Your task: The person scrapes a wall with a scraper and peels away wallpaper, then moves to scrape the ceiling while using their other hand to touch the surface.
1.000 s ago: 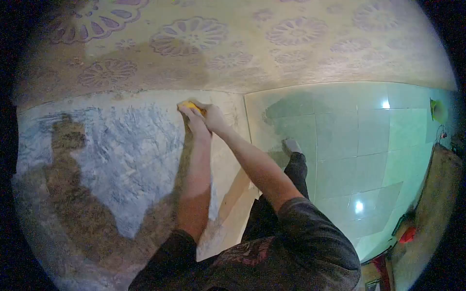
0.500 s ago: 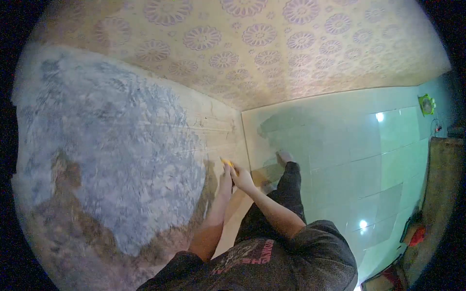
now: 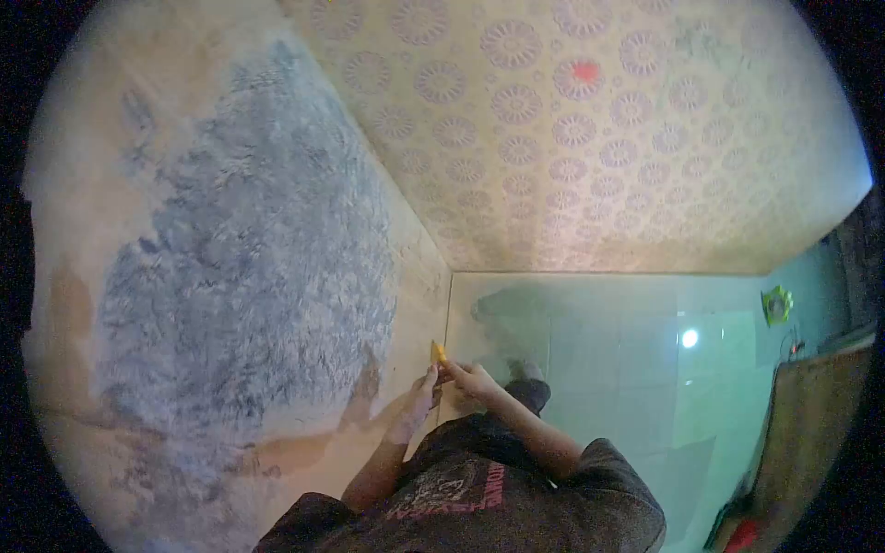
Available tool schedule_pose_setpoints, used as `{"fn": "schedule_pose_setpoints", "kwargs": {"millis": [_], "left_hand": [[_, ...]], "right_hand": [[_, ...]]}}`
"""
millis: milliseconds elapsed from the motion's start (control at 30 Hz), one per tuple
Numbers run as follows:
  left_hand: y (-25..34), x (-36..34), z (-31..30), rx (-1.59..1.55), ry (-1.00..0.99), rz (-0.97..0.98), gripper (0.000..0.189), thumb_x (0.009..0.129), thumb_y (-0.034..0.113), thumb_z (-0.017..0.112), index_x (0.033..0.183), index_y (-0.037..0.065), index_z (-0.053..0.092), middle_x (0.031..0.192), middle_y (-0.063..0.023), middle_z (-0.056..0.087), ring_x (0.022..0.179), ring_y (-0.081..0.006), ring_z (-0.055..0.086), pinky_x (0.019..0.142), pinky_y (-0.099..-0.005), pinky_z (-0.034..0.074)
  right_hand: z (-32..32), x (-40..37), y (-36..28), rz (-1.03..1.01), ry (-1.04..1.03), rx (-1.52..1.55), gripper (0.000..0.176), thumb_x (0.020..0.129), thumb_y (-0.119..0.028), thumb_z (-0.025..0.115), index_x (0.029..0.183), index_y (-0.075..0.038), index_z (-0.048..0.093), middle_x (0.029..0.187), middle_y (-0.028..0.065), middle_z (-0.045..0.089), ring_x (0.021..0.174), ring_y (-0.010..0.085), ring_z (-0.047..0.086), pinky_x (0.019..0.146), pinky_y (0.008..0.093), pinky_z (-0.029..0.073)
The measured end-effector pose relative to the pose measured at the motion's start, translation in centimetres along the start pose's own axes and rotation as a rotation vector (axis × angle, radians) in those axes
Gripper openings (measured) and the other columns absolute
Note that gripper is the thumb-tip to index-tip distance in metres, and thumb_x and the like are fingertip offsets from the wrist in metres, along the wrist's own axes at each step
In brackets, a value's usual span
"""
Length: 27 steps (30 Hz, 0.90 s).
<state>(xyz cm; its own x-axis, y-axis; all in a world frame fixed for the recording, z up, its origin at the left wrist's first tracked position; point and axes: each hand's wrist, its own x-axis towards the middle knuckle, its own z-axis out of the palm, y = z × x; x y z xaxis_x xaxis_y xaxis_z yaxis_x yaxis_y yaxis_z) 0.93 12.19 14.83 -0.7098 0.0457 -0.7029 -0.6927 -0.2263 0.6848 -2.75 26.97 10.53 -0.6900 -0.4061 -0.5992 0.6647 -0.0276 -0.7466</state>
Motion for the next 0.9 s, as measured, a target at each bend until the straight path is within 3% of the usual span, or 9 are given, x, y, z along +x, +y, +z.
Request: {"fn": "schedule_pose_setpoints", "kwargs": {"millis": [33,100,133,167,300,467,600,667,900], "left_hand": [[-0.3,0.5,0.0,-0.026,0.006,0.021,0.044,0.104,0.042,0.044,0.129,0.008,0.058,0.103,-0.0023,0.07,0.063,-0.0026,0.048,0.056,-0.0209,0.041],[-2.0,1.6,0.2,0.122,0.129,0.316,0.045,0.105,0.043,0.043,0.121,0.005,0.062,0.094,-0.0016,0.071,0.058,-0.0019,0.046,0.056,-0.0206,0.04],[-1.0,0.0,1.8,0.056,0.201,0.315,0.045,0.106,0.041,0.041,0.111,0.004,0.066,0.084,-0.0011,0.07,0.058,-0.0016,0.044,0.055,-0.0195,0.036],[-0.8,0.1,2.6,0.025,0.213,0.338,0.045,0.106,0.041,0.041,0.111,0.004,0.066,0.084,-0.0011,0.07,0.058,-0.0016,0.044,0.055,-0.0195,0.036],[-2.7,0.6,6.3,-0.133,0.441,0.471,0.043,0.106,0.043,0.041,0.098,0.006,0.061,0.068,0.0027,0.059,0.05,-0.0026,0.035,0.044,-0.0218,0.028],[-4.9,0.5,10.7,-0.483,0.391,0.436,0.041,0.103,0.05,0.044,0.09,0.012,0.053,0.061,0.0083,0.031,0.046,-0.0044,0.031,0.041,-0.0227,0.022],[-5.0,-0.6,12.6,-0.735,0.393,0.328,0.044,0.099,0.056,0.047,0.089,0.014,0.053,0.062,0.0072,0.034,0.046,-0.0048,0.031,0.041,-0.0228,0.023],[-6.0,-0.6,12.3,-0.73,0.307,0.445,0.046,0.097,0.061,0.048,0.09,0.016,0.051,0.064,0.0057,0.036,0.046,-0.0049,0.032,0.042,-0.0232,0.025],[-5.5,-2.7,13.1,-0.606,0.451,0.43,0.036,0.098,0.048,0.057,0.09,0.014,0.051,0.069,0.0028,0.047,0.053,-0.0056,0.04,0.048,-0.0224,0.031]], "right_hand": [[-0.3,0.0,-0.8,-0.006,-0.012,-0.031,0.045,0.098,-0.052,0.053,0.115,-0.014,0.068,0.069,-0.0057,0.052,0.049,0.0057,0.035,0.045,0.0249,0.023],[-1.3,-0.4,-1.9,0.097,-0.174,0.181,0.041,0.098,-0.05,0.054,0.094,-0.012,0.066,0.062,-0.0068,0.04,0.047,0.0067,0.033,0.044,0.0253,0.022],[-1.7,-0.5,-2.4,0.196,-0.257,0.438,0.039,0.098,-0.049,0.056,0.085,-0.013,0.056,0.061,-0.0065,0.036,0.047,0.0076,0.03,0.044,0.025,0.023],[-2.3,-0.6,-3.4,0.196,-0.27,0.4,0.039,0.098,-0.049,0.056,0.085,-0.013,0.056,0.061,-0.0065,0.036,0.047,0.0076,0.03,0.044,0.025,0.023],[-5.7,-1.6,-4.9,0.318,-0.275,0.481,0.035,0.097,-0.049,0.056,0.098,-0.016,0.045,0.06,-0.006,0.035,0.044,0.0075,0.027,0.043,0.0246,0.023],[-11.8,-2.3,-5.5,0.4,-0.287,0.416,0.035,0.1,-0.048,0.05,0.102,-0.013,0.051,0.061,-0.0056,0.035,0.046,0.0063,0.03,0.043,0.0229,0.025],[-15.4,-1.9,-4.8,0.416,-0.295,0.327,0.042,0.102,-0.048,0.045,0.115,-0.01,0.056,0.062,-0.0052,0.035,0.046,0.0061,0.029,0.043,0.0227,0.025],[-16.3,-1.4,-4.7,0.466,-0.323,0.243,0.048,0.102,-0.048,0.043,0.125,-0.007,0.055,0.063,-0.0048,0.035,0.046,0.0064,0.03,0.043,0.0226,0.026],[-13.9,-0.2,-5.4,0.431,-0.298,0.122,0.049,0.101,-0.048,0.046,0.119,-0.004,0.059,0.068,-0.0033,0.035,0.05,0.0083,0.029,0.045,0.0252,0.026]]}}
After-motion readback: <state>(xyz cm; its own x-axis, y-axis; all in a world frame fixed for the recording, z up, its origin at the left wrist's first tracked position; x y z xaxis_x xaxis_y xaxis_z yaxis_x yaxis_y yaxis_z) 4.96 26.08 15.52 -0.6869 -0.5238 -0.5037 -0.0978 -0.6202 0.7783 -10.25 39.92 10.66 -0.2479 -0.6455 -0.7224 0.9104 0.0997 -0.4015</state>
